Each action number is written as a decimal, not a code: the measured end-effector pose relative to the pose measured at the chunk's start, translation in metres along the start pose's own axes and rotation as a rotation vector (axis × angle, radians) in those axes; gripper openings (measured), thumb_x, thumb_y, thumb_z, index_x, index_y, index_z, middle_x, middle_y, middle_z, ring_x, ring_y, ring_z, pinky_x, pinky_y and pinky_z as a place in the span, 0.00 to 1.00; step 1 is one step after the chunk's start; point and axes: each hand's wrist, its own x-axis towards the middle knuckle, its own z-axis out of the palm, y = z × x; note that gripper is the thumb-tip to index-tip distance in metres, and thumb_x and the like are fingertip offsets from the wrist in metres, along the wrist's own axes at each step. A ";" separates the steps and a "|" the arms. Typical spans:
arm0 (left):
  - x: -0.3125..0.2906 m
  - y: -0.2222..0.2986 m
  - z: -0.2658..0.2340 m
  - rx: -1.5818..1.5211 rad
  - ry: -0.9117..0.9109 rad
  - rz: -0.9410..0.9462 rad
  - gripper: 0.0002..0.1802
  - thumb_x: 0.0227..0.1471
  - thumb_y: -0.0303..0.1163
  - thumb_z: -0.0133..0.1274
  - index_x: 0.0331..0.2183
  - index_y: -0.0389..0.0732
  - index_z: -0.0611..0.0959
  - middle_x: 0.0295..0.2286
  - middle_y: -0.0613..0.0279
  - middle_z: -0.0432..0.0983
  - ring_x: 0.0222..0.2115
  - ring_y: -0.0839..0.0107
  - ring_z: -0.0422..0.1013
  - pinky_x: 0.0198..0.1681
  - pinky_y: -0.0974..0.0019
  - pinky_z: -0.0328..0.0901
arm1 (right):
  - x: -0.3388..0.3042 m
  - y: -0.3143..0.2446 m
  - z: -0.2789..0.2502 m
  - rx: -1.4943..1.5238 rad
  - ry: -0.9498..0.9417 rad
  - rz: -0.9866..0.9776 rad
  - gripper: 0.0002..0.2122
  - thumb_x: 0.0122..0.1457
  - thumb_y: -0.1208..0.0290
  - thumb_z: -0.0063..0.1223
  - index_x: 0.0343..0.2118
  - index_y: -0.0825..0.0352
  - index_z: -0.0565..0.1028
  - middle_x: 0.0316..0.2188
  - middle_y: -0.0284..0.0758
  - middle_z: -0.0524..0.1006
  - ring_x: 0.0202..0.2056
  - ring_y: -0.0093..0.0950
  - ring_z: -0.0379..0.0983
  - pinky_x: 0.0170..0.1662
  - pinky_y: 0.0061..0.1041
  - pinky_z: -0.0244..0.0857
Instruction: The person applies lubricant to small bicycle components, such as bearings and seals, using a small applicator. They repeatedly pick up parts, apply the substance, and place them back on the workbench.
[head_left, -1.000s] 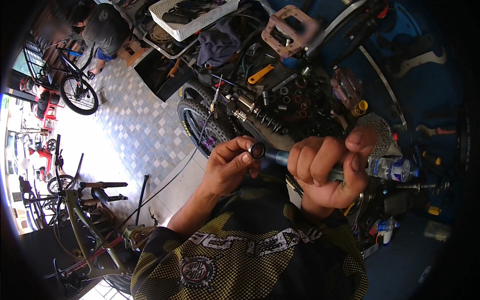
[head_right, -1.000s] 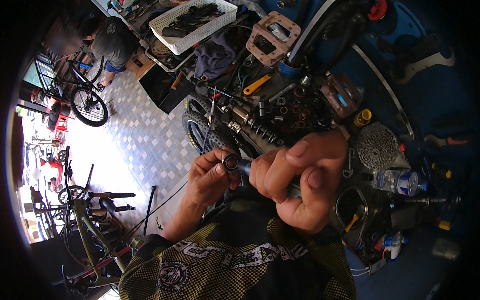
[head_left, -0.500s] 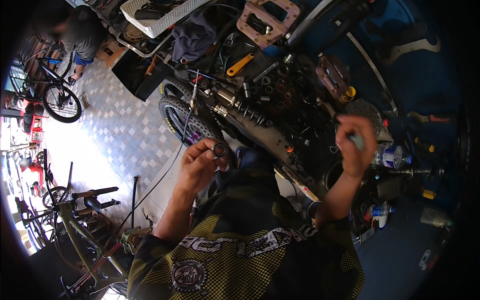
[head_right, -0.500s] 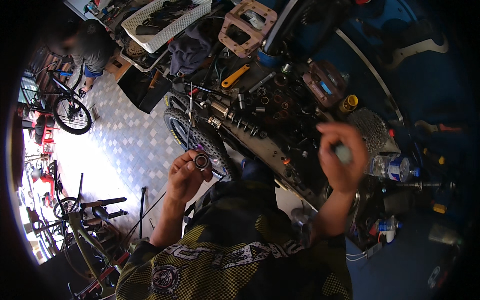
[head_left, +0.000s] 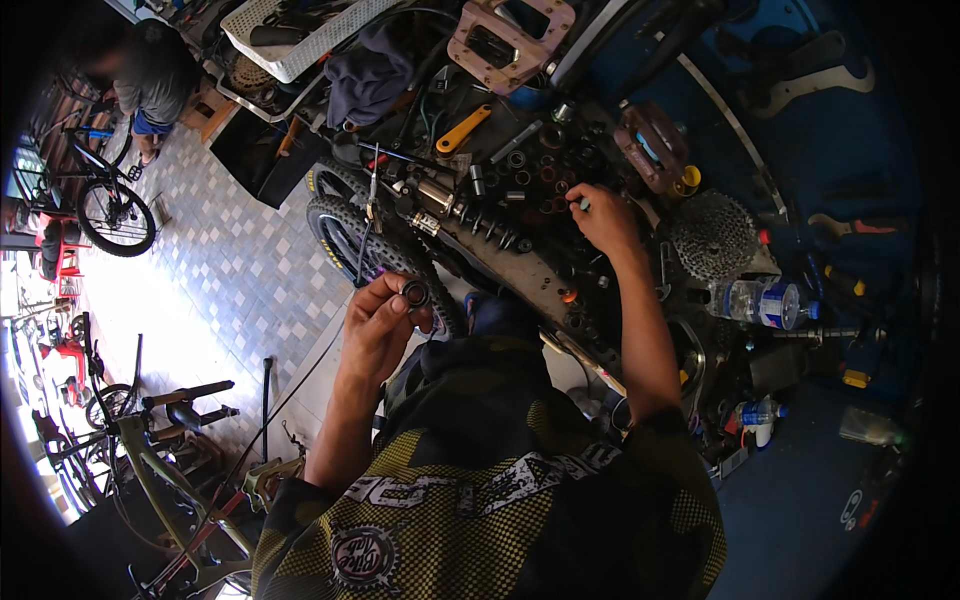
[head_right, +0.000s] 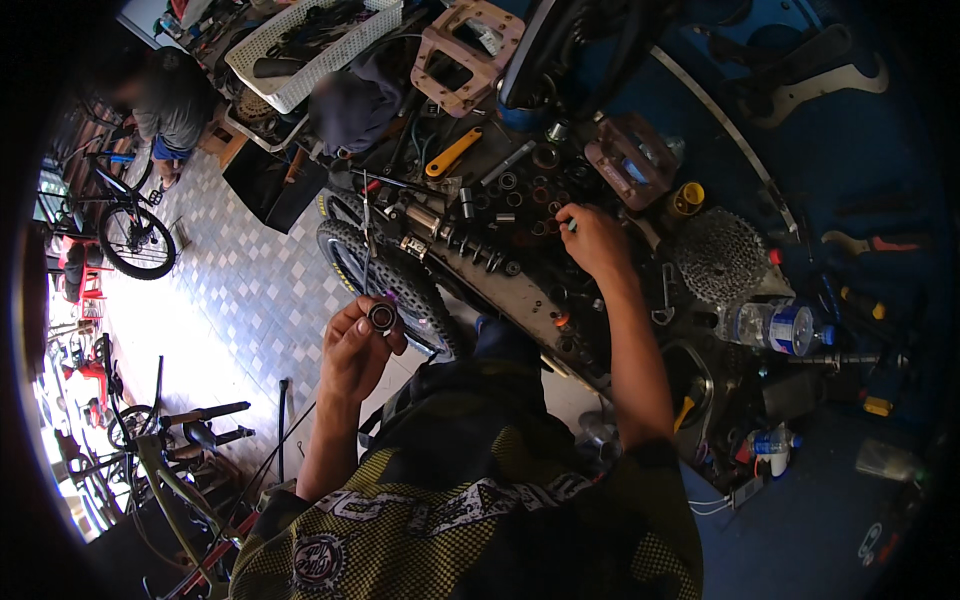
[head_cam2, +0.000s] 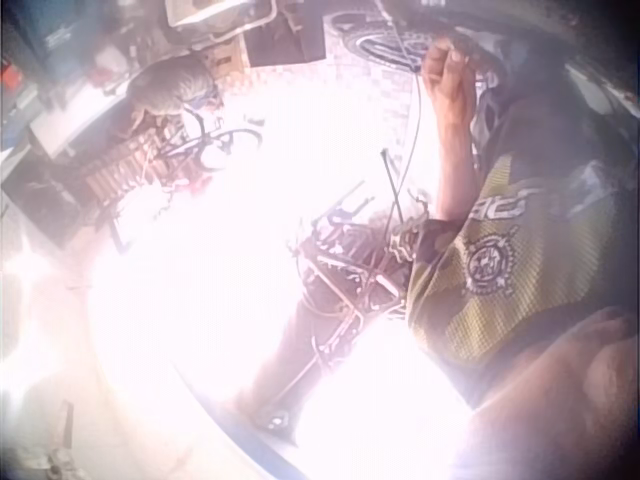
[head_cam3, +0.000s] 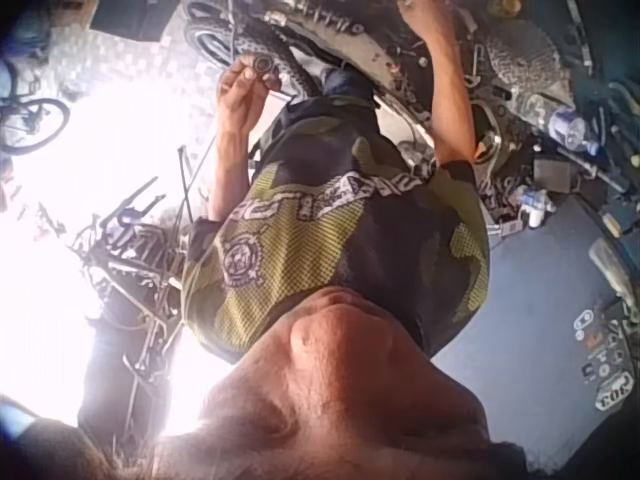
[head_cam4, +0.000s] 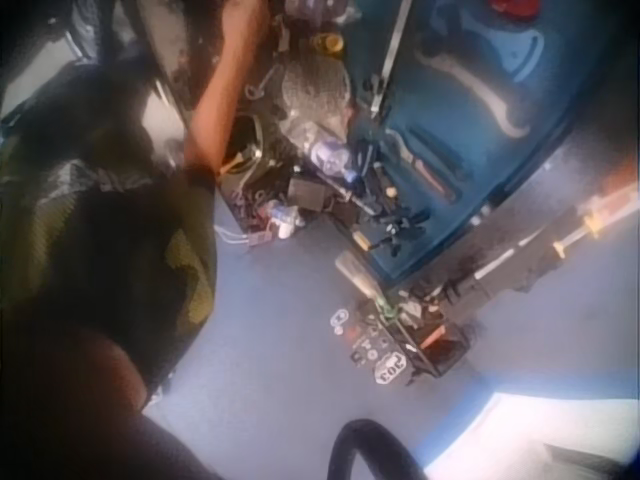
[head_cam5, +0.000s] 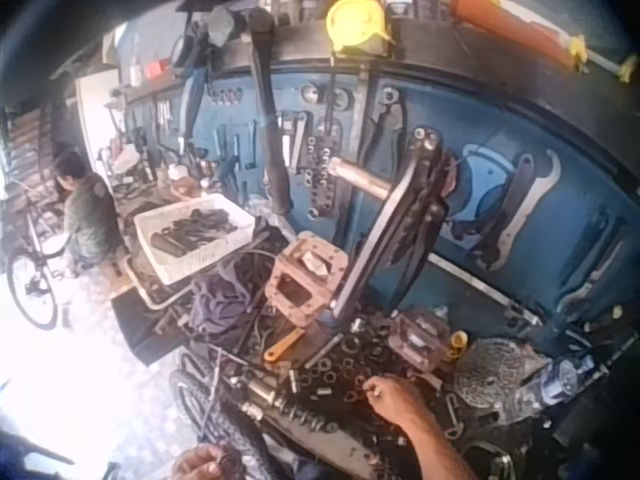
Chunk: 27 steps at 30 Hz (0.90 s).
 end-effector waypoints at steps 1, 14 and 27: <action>-0.001 0.000 -0.002 0.005 0.002 0.000 0.13 0.62 0.34 0.60 0.42 0.34 0.80 0.38 0.59 0.78 0.35 0.69 0.75 0.40 0.63 0.71 | 0.004 -0.003 0.002 -0.025 -0.045 0.018 0.07 0.60 0.69 0.62 0.41 0.59 0.81 0.37 0.37 0.83 0.40 0.41 0.81 0.43 0.40 0.74; -0.004 0.005 -0.008 0.013 0.034 0.021 0.12 0.62 0.33 0.59 0.41 0.34 0.80 0.39 0.61 0.77 0.37 0.70 0.74 0.40 0.64 0.69 | 0.031 -0.017 0.033 -0.151 -0.257 -0.112 0.10 0.57 0.66 0.63 0.42 0.58 0.83 0.44 0.37 0.81 0.44 0.42 0.80 0.48 0.41 0.74; -0.003 0.007 -0.005 0.027 0.046 0.009 0.11 0.62 0.32 0.60 0.41 0.35 0.80 0.38 0.61 0.78 0.35 0.71 0.74 0.39 0.65 0.70 | 0.025 -0.030 0.032 -0.159 -0.241 -0.137 0.15 0.59 0.67 0.63 0.49 0.57 0.80 0.49 0.35 0.79 0.49 0.41 0.78 0.51 0.43 0.75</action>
